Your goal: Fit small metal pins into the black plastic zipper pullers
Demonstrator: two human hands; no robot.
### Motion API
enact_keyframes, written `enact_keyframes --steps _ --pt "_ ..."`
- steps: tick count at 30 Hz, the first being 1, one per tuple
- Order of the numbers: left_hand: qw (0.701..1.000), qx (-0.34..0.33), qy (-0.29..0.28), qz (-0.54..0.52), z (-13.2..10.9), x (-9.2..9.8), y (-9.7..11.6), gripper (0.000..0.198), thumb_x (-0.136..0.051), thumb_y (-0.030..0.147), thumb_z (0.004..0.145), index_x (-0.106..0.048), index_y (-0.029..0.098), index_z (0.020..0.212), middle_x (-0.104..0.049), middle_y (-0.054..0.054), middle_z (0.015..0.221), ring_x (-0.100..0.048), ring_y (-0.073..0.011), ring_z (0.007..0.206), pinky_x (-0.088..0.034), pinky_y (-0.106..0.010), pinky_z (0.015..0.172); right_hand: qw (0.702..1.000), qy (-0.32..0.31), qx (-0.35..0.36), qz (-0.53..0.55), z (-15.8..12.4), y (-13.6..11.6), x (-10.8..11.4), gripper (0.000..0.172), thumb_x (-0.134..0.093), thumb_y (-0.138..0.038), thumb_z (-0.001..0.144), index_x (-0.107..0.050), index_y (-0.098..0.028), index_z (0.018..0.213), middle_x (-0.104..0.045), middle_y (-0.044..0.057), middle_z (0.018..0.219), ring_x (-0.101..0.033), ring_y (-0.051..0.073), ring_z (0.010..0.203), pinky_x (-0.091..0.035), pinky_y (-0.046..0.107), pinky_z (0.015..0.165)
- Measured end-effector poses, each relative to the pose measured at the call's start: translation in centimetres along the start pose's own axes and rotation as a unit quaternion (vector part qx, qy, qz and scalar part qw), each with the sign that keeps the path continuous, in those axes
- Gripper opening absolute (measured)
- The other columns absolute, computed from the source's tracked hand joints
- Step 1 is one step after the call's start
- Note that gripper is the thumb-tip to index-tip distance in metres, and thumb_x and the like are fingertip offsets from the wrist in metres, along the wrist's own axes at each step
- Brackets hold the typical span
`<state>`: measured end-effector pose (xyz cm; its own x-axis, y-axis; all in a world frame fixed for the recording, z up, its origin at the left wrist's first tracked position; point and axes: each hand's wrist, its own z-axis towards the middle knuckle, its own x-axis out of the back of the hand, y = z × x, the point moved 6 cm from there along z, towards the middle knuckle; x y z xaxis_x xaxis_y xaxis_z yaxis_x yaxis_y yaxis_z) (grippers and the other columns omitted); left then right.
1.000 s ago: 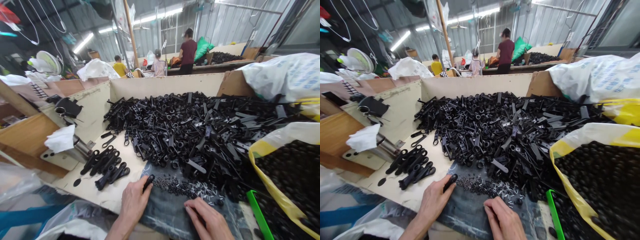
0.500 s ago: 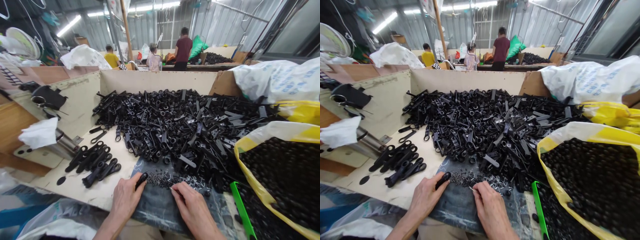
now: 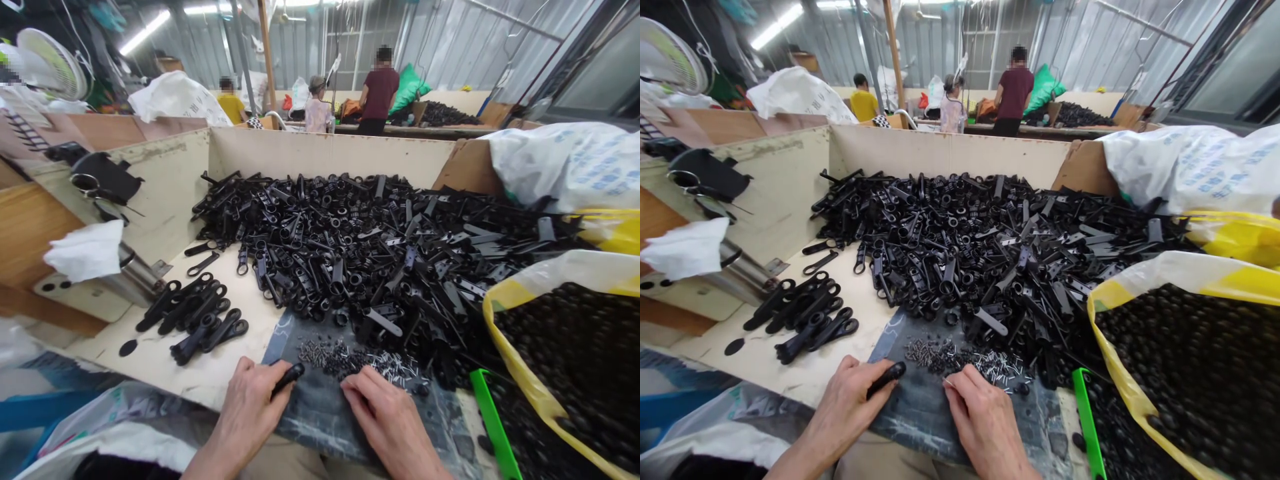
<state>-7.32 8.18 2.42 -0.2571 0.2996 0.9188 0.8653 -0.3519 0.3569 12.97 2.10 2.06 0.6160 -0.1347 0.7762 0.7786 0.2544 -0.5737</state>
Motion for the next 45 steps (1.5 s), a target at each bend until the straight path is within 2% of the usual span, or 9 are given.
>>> enact_keyframes --steps 7,16,22,26,31,35,37,42,45 --pt "1.0 0.003 -0.009 -0.016 0.4 -0.3 -0.1 0.019 -0.06 0.031 0.099 -0.069 0.019 0.088 -0.079 -0.005 0.082 -0.066 -0.0301 0.08 -0.039 -0.039 0.078 0.998 0.033 -0.04 0.038 -0.8 1.1 0.7 0.035 -0.038 -0.04 0.112 -0.067 -0.026 0.098 -0.07 0.002 0.086 -0.072 0.017 0.074 -0.054 0.025 0.067" --pt "0.998 0.0 -0.014 -0.063 0.1 -0.1 -0.6 0.016 -0.058 0.026 0.099 -0.068 0.021 0.087 -0.076 -0.001 0.082 -0.063 -0.0235 0.081 -0.037 -0.036 0.081 0.998 0.03 -0.029 -0.04 0.6 1.1 -0.8 0.042 -0.029 -0.039 0.113 -0.065 -0.026 0.097 -0.07 0.002 0.087 -0.073 0.019 0.067 -0.051 0.029 0.058" --pt "0.994 0.046 0.008 -0.103 -0.1 -0.4 -0.3 0.03 -0.054 0.034 0.098 -0.066 0.02 0.074 -0.069 -0.002 0.071 -0.062 -0.0265 0.081 -0.04 -0.034 0.076 0.993 0.031 -0.058 0.094 0.2 1.1 0.2 0.025 -0.046 -0.033 0.109 -0.065 -0.026 0.095 -0.067 0.0 0.086 -0.069 0.017 0.075 -0.051 0.025 0.067" --pt "0.974 0.075 0.027 -0.213 -0.7 -1.3 0.2 0.037 -0.056 0.047 0.095 -0.068 0.021 0.072 -0.064 -0.002 0.071 -0.06 -0.0242 0.08 -0.041 -0.029 0.07 0.978 0.027 -0.045 0.203 0.0 -0.6 1.1 0.018 -0.053 -0.027 0.106 -0.067 -0.026 0.096 -0.067 -0.001 0.088 -0.066 0.014 0.077 -0.05 0.021 0.07" --pt "0.929 0.051 0.017 -0.366 -0.8 -2.9 1.7 0.036 -0.06 0.049 0.091 -0.07 0.02 0.072 -0.059 0.001 0.065 -0.053 -0.019 0.07 -0.037 -0.027 0.065 0.972 0.042 0.024 0.229 0.8 -2.7 1.9 0.017 -0.054 -0.02 0.105 -0.069 -0.024 0.097 -0.066 0.0 0.085 -0.064 0.013 0.073 -0.048 0.02 0.067" --pt "0.911 0.038 0.032 -0.409 -0.8 -3.0 2.6 0.035 -0.06 0.046 0.089 -0.062 0.019 0.067 -0.046 0.004 0.063 -0.043 -0.0153 0.065 -0.032 -0.026 0.06 0.972 0.046 0.055 0.225 0.9 -3.0 2.1 0.017 -0.054 -0.018 0.105 -0.068 -0.023 0.098 -0.065 0.001 0.085 -0.064 0.013 0.074 -0.05 0.019 0.066" --pt "0.904 0.035 0.011 -0.425 -0.8 -3.0 3.0 0.033 -0.058 0.044 0.089 -0.057 0.02 0.067 -0.039 0.005 0.065 -0.038 -0.014 0.064 -0.029 -0.026 0.059 0.972 0.047 0.064 0.219 0.7 -2.9 2.1 0.017 -0.054 -0.019 0.106 -0.068 -0.023 0.098 -0.065 0.001 0.084 -0.064 0.013 0.073 -0.05 0.019 0.065" --pt "0.894 0.052 -0.032 -0.444 -0.9 -2.9 3.6 0.031 -0.056 0.045 0.088 -0.053 0.02 0.07 -0.037 0.005 0.069 -0.035 -0.0144 0.067 -0.027 -0.027 0.061 0.974 0.041 0.083 0.207 0.2 -3.0 2.2 0.017 -0.053 -0.018 0.106 -0.069 -0.021 0.1 -0.066 0.003 0.086 -0.066 0.013 0.073 -0.052 0.019 0.065" --pt "0.882 0.067 -0.04 -0.465 -0.9 -3.1 3.7 0.031 -0.059 0.045 0.086 -0.056 0.02 0.068 -0.037 0.005 0.068 -0.036 -0.0149 0.068 -0.028 -0.027 0.061 0.973 0.032 0.063 0.222 0.2 -2.9 2.2 0.017 -0.055 -0.019 0.105 -0.07 -0.022 0.097 -0.068 0.002 0.084 -0.066 0.014 0.072 -0.051 0.02 0.064"
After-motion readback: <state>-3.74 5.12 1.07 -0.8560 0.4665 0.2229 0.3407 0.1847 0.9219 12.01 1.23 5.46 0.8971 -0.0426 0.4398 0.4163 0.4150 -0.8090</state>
